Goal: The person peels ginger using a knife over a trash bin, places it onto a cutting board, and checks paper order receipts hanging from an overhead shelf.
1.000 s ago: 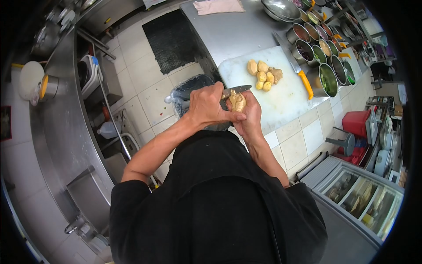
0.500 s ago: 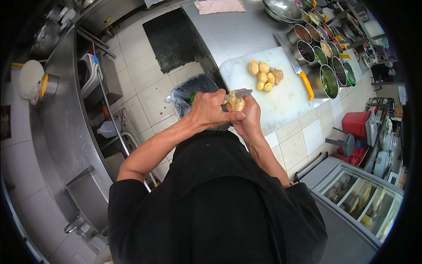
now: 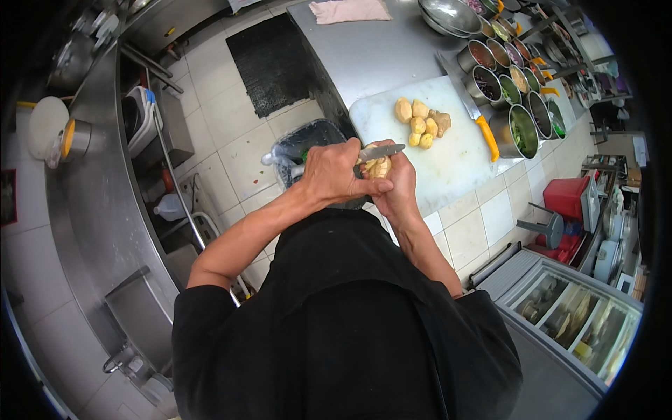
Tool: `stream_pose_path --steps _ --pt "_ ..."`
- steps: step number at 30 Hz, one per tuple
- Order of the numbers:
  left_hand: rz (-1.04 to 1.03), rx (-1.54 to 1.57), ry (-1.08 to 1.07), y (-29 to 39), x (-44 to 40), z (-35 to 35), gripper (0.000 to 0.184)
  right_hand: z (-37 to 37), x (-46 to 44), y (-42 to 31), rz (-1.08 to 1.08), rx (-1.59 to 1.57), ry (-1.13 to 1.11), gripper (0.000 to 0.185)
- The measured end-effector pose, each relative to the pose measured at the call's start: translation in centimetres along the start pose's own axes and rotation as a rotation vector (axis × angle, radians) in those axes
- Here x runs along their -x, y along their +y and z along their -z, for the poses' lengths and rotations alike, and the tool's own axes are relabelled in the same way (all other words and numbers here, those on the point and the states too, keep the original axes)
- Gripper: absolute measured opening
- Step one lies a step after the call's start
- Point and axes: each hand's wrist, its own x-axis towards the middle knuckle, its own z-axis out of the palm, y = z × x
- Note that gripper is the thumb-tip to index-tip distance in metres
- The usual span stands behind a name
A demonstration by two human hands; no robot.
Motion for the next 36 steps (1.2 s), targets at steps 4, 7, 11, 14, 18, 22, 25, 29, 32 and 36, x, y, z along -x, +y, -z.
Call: stream_pose_path --steps 4,7,11,14,18,22,25,29,32,36 --pt "0.002 0.01 -0.033 -0.1 0.4 -0.3 0.081 0.4 0.1 0.1 0.004 0.015 -0.054 0.025" --pt "0.0 0.028 -0.077 0.0 0.4 -0.3 0.079 0.3 0.0 0.0 -0.003 0.019 -0.028 0.026" --pt "-0.055 0.03 -0.088 0.5 0.2 0.3 0.078 -0.4 0.0 -0.2 0.02 0.048 0.029 0.024" --pt "0.028 0.046 -0.141 0.1 0.7 -0.3 0.077 -0.6 -0.1 0.0 0.023 0.021 0.053 0.022" --pt "0.039 0.077 -0.102 0.3 1.2 -0.7 0.072 0.1 -0.3 0.2 0.008 0.021 0.017 0.02" --pt "0.028 0.087 -0.02 -0.1 1.7 -2.1 0.071 0.1 -0.3 0.3 0.009 0.016 0.025 0.019" --pt "0.044 0.167 0.018 0.6 1.8 -2.1 0.069 0.7 -0.7 0.7 0.027 -0.019 0.022 0.021" --pt "0.166 0.362 -0.14 0.9 3.4 -2.1 0.067 0.2 -1.4 0.3 0.029 -0.124 0.054 0.027" --pt "0.503 0.566 -0.09 0.2 3.5 -2.5 0.071 1.2 -1.4 -0.5 -0.025 -0.119 -0.087 0.031" --pt "0.531 0.466 -0.083 0.3 1.9 -0.4 0.072 1.2 -0.9 0.2 0.022 -0.123 -0.14 0.032"
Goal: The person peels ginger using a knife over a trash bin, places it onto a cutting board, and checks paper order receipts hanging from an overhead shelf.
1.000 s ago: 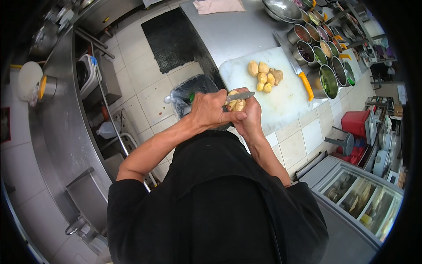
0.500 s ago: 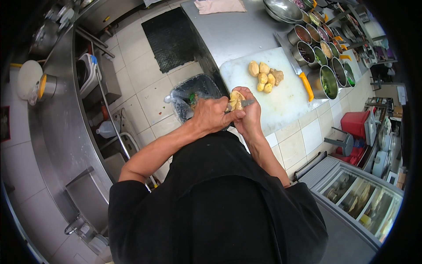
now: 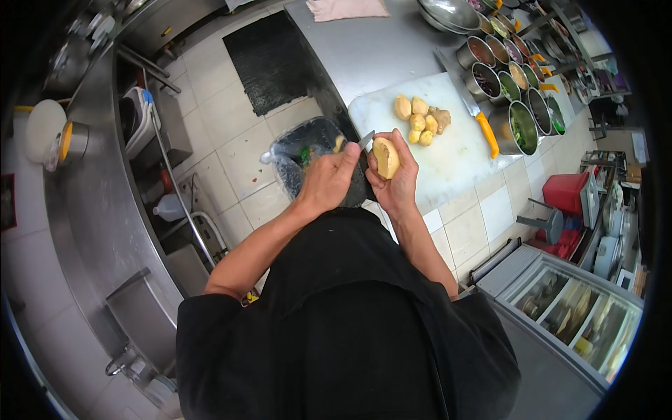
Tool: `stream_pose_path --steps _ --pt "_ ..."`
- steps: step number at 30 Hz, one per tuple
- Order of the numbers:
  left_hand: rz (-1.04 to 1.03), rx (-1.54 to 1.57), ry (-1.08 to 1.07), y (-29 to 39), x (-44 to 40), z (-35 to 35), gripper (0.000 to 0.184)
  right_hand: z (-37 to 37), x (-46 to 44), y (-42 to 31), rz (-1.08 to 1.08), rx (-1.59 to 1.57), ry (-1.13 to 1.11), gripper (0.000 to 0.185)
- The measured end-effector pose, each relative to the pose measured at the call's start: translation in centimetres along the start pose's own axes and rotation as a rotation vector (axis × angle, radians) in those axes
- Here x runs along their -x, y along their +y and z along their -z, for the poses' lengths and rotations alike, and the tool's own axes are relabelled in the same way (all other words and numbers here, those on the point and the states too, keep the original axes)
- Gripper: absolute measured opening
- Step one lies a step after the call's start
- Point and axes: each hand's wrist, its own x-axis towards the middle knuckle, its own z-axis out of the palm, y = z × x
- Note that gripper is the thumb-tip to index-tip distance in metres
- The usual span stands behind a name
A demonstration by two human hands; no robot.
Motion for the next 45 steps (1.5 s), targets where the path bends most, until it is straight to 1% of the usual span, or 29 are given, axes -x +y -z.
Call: stream_pose_path --steps 1,4,7,10,13,16,19,22,25,28,31,34,37,40,43,45 --pt "-0.049 -0.021 0.039 0.1 -0.2 0.0 0.074 0.0 0.1 0.1 0.017 0.008 -0.005 0.032" --pt "-0.136 -0.264 0.035 1.5 -0.5 0.7 0.078 -0.3 0.3 0.6 0.085 0.061 -0.048 0.028" --pt "-0.11 -0.345 -0.002 2.1 -1.2 0.7 0.085 -0.5 0.3 0.9 0.093 0.043 -0.096 0.023" --pt "-0.127 -0.364 0.018 2.3 -1.3 0.6 0.087 -0.9 0.5 0.3 0.077 0.044 -0.051 0.019" --pt "-0.156 -0.426 0.045 2.3 -1.2 0.4 0.09 -1.2 0.4 0.6 0.126 0.024 0.053 0.017" --pt "-0.16 -0.445 0.044 1.5 -0.9 0.0 0.086 -0.9 0.4 0.8 0.137 0.069 0.076 0.013" --pt "-0.15 -0.39 0.018 1.3 -0.6 -0.1 0.087 -0.7 0.4 0.6 0.103 0.145 0.081 0.012" --pt "-0.117 -0.376 -0.01 1.5 -0.4 -0.3 0.086 -0.4 0.1 1.0 0.143 0.147 0.094 0.013" --pt "-0.112 -0.375 -0.011 1.4 -0.2 -0.3 0.084 -1.2 0.6 0.5 0.105 0.233 0.132 0.019" --pt "-0.162 -0.286 0.002 1.2 0.0 -1.0 0.084 -0.7 0.7 0.6 0.064 0.298 0.126 0.025" --pt "-0.158 -0.277 -0.001 1.1 -0.1 -1.1 0.079 -0.9 0.6 0.3 -0.002 0.235 0.153 0.029" --pt "-0.194 -0.304 0.028 0.8 -0.2 -1.2 0.08 -0.2 0.5 0.0 -0.116 0.158 0.085 0.028" --pt "-0.38 -0.418 0.053 0.7 0.2 -0.8 0.078 -1.0 0.2 0.6 -0.06 0.098 0.189 0.026" --pt "-0.392 -0.408 0.057 -0.1 -0.1 -0.8 0.077 -0.7 0.2 0.7 -0.095 0.07 0.159 0.025" --pt "-0.42 -0.403 0.128 -0.3 0.1 -1.2 0.073 -0.8 0.1 0.9 -0.101 0.056 0.243 0.026" --pt "-0.374 -0.407 0.058 -0.4 0.3 -1.3 0.069 0.0 -0.3 1.5 -0.1 0.06 0.258 0.027"
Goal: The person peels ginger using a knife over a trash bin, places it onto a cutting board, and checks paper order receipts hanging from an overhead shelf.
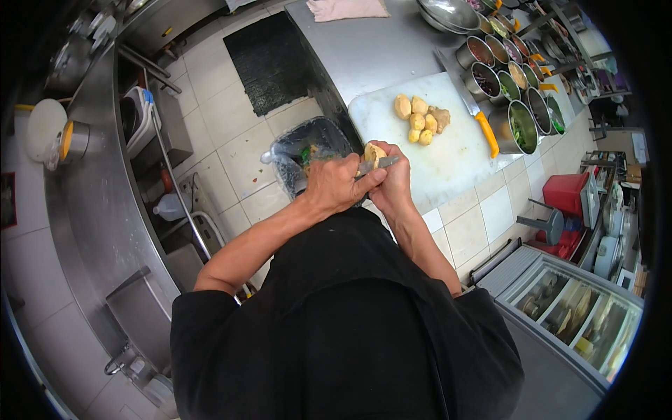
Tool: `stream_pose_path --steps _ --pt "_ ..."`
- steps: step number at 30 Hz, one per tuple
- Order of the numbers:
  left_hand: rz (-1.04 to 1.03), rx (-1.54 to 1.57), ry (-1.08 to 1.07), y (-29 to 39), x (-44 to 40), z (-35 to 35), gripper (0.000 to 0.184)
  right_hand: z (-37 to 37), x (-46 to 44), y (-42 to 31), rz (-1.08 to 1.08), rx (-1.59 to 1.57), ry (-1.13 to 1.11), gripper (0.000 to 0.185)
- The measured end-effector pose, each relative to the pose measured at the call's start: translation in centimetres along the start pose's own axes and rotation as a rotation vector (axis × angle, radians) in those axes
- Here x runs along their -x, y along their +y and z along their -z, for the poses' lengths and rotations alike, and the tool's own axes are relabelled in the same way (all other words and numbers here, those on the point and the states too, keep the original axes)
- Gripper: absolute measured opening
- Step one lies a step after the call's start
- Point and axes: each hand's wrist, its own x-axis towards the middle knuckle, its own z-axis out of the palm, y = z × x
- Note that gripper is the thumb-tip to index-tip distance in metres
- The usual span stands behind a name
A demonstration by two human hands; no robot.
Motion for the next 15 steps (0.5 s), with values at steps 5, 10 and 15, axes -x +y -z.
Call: stream_pose_path --steps 5,10,15 --pt "0.041 0.195 -0.045 0.0 0.7 -0.4 0.063 0.3 -0.6 0.1 0.003 -0.061 -0.012 0.03" --pt "0.363 0.72 -0.076 -1.0 1.3 -0.6 0.064 1.3 -1.4 -1.3 -0.116 -0.187 -0.222 0.035" --pt "0.705 0.874 -0.189 -1.4 1.1 0.6 0.067 1.6 -0.7 -1.2 -0.101 -0.154 -0.387 0.035"
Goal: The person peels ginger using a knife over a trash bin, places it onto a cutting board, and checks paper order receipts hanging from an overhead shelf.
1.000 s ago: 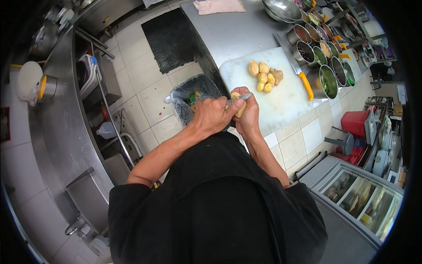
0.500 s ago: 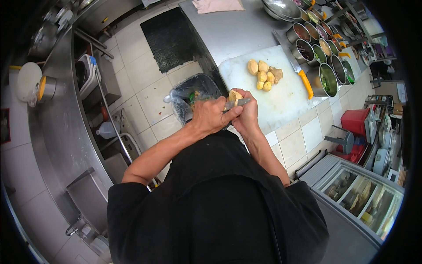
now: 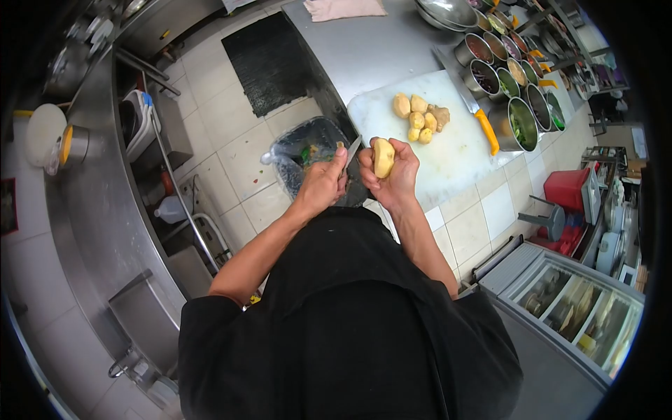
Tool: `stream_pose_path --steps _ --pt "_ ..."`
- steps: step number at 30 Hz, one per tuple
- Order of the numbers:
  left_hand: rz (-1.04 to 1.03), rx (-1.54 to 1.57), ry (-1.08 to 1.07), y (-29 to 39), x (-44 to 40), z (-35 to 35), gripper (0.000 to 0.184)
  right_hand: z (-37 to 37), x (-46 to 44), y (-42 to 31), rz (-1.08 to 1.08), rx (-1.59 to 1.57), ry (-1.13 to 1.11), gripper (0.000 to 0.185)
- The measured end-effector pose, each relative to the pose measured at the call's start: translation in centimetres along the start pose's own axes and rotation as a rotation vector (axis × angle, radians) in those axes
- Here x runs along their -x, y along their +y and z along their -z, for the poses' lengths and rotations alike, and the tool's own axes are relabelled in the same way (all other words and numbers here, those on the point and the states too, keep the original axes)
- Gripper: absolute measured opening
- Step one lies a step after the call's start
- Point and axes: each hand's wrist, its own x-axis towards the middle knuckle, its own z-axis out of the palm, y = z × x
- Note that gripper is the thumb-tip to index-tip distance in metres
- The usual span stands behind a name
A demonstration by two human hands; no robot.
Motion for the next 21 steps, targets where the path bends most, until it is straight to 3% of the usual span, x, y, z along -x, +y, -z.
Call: stream_pose_path --steps 3,6,8,12,14,21 --pt "0.059 -0.066 0.022 0.0 -0.1 0.5 0.071 0.3 0.1 -0.4 0.044 0.11 -0.084 0.032" --pt "0.096 -0.073 0.03 0.5 -0.2 0.7 0.073 -1.3 0.2 -0.2 0.067 0.157 0.064 0.03" --pt "0.102 -0.089 0.003 0.6 -0.3 1.0 0.074 -1.2 0.5 -0.4 0.052 0.221 0.015 0.034" --pt "-0.123 -0.246 0.029 1.2 -0.5 1.5 0.075 -0.3 0.5 -0.2 0.042 0.103 -0.194 0.033" --pt "-0.282 -0.358 0.056 1.3 -0.7 1.5 0.074 -0.9 0.9 -0.6 0.022 0.09 -0.185 0.028" --pt "-0.422 -0.782 0.085 4.4 0.3 1.5 0.072 -1.1 1.0 -0.5 0.071 0.145 -0.232 0.023"
